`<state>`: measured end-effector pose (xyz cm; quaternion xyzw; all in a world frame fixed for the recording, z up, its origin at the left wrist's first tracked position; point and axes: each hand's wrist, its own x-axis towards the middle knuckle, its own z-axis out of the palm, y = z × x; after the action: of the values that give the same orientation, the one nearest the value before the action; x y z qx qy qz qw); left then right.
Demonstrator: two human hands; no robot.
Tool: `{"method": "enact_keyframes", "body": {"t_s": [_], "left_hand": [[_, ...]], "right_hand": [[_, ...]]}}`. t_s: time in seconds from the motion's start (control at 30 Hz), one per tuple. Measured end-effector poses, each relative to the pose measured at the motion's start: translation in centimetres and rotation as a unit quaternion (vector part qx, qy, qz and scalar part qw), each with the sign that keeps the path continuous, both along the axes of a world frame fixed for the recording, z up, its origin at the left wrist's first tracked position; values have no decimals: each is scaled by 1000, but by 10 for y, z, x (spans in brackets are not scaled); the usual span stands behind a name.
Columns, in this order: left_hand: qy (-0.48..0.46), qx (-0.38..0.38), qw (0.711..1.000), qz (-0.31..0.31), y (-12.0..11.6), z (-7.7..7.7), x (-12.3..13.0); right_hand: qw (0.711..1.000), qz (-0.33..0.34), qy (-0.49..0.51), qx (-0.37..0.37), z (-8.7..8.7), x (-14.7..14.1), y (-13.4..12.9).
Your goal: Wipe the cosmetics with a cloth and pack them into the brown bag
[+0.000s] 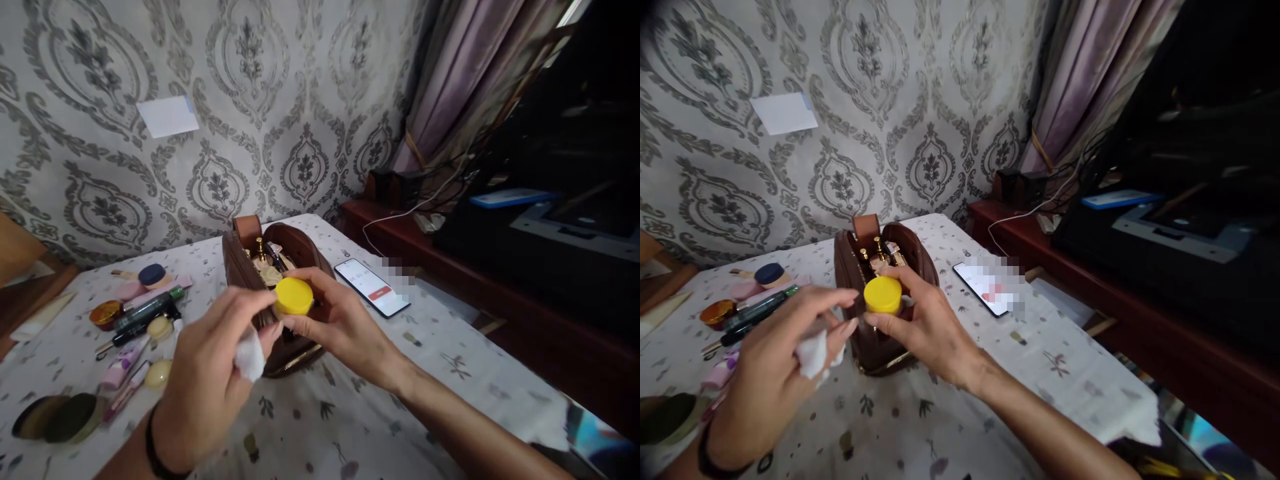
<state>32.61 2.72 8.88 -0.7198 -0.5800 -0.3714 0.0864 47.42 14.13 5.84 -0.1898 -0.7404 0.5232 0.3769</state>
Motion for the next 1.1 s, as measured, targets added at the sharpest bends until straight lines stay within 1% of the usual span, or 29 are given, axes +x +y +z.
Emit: {"method": "enact_keyframes", "body": {"t_s": [0.03,0.1,0.17,0.27,0.4,0.5,0.57,0.67,0.73,0.83,0.93,1.0,1.1], "left_hand": [[17,-15,1000,3,6,10,-1],[70,-77,995,-7,19,28,-1],[126,-145,981,-8,32,41,-1],[194,-219,956,8,46,55,1],[248,-297,922,-11,58,65,5],[245,-333,910,-9,61,68,4],[226,-335,915,-6,62,69,1],[188,-332,924,-5,62,69,-6],[171,-345,923,1,62,69,-9],[154,-358,921,9,63,70,-11],[139,-357,924,5,65,68,-12],[134,-352,926,0,67,64,-13],[145,-342,928,-1,72,58,-16]], "right_hand": [[1000,-2,1,3,-1,0,-1],[1000,-7,3,4,-2,0,-2],[1000,-17,6,7,-2,-1,-3],[999,-23,26,2,-2,-2,-5],[999,-38,32,-2,-6,-3,-5],[999,-40,27,-1,-10,-3,-5],[998,-46,34,-10,-14,-2,-8],[995,-91,36,-4,-21,1,-17],[994,-111,19,14,-25,5,-26],[992,-107,-22,65,-29,10,-36],[982,-98,-54,152,-31,15,-40],[972,-69,-68,213,-35,18,-38],[956,-10,-64,287,-45,21,-30]]}}
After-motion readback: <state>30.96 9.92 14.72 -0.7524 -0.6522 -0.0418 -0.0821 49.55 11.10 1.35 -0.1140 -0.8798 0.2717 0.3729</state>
